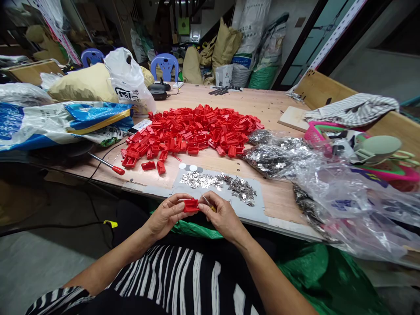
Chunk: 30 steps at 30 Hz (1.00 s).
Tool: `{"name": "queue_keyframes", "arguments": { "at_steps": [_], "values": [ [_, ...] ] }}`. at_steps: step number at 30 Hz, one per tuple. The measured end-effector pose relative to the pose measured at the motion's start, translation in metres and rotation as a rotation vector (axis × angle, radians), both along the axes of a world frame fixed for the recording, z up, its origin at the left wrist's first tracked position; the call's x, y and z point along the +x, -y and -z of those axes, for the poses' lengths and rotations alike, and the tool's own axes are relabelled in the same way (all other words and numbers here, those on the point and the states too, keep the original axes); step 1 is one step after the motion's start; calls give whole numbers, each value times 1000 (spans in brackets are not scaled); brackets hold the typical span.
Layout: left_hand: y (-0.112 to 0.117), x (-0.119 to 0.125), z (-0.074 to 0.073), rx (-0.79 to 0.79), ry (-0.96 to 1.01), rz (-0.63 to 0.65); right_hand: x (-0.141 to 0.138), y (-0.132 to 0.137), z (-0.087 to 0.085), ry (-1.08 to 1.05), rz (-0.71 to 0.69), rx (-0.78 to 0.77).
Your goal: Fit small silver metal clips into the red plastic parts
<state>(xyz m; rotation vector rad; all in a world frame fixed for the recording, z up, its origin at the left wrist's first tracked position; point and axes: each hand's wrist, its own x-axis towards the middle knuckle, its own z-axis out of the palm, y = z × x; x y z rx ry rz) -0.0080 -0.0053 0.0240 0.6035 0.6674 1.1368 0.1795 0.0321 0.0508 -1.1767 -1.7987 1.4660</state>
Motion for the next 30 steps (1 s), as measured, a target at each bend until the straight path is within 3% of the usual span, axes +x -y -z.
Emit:
{"name": "queue_keyframes", "arguments": {
  "at_steps": [5,9,13,17,23,30],
  "values": [
    [-1,1,-1,34,8,-35,0,6,-8,91,-135,169],
    [0,1,0,137,-114,1,-1,6,-9,109,-156,284],
    [1,1,-2,224,-378,-33,-1,7,-2,105,-114,253],
    [0,1,-4,264,-617,-124,3,6,-1,19,-5,120],
    [-1,7,-2,110,-393,-20,5,6,-2,-104,43,37],
    [0,13,-3,71,-347,14,5,8,6,21,37,119]
  ]
}}
